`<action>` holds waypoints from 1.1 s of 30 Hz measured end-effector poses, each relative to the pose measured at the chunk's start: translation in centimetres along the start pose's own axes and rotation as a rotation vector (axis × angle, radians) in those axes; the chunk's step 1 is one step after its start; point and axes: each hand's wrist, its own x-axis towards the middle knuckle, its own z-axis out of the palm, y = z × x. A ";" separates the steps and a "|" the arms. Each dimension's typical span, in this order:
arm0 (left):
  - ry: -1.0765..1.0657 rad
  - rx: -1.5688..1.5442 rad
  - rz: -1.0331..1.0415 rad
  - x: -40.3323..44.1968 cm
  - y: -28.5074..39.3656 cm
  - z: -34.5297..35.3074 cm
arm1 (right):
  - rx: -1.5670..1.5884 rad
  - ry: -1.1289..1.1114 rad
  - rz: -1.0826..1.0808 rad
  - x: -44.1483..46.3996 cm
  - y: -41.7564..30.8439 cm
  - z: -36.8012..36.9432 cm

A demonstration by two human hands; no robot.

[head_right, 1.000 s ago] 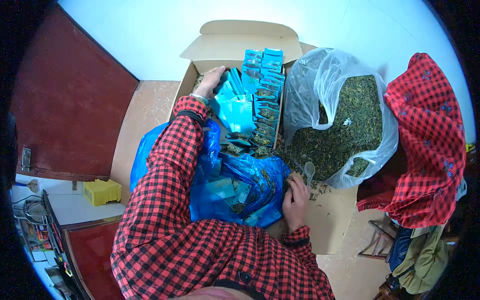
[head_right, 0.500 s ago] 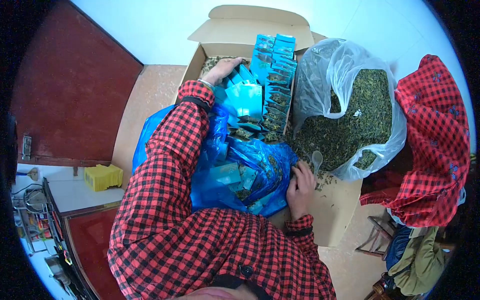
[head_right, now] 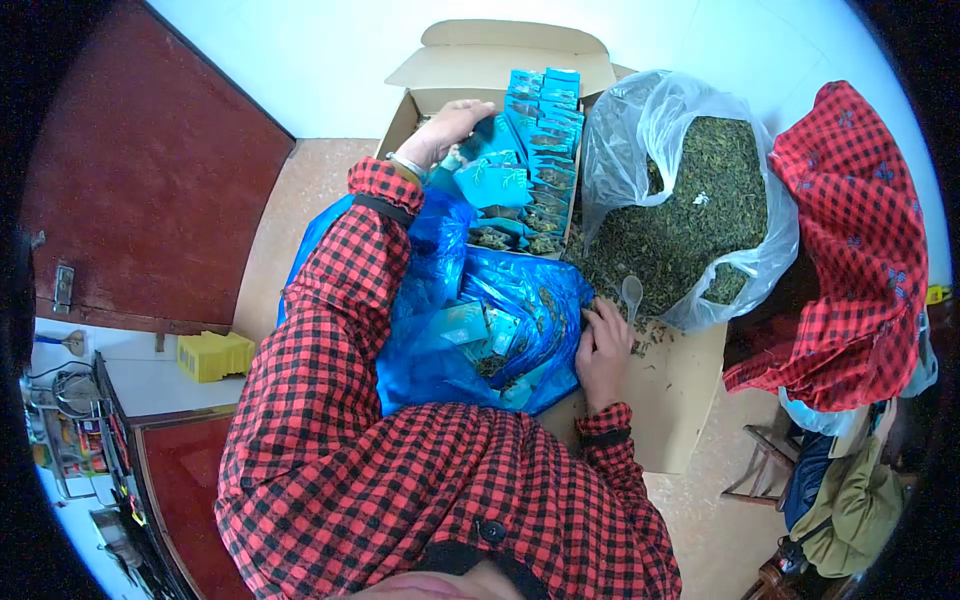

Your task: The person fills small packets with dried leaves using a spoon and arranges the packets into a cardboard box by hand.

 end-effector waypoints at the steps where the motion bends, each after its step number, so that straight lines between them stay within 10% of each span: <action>1: -0.001 0.003 0.002 0.2 0.1 0.3 | 0.007 0.002 0.006 -0.1 0.1 0.1; 12: 0.202 -0.186 0.380 1.9 1.2 4.9 | -0.004 0.002 0.010 -0.3 0.3 0.2; 23: 0.106 -0.752 0.299 3.6 -0.7 3.1 | 0.119 0.008 0.063 1.3 -1.2 -1.3; 33: -0.161 -1.283 0.151 5.1 -2.1 2.5 | -0.143 0.067 -0.581 25.6 -9.3 2.4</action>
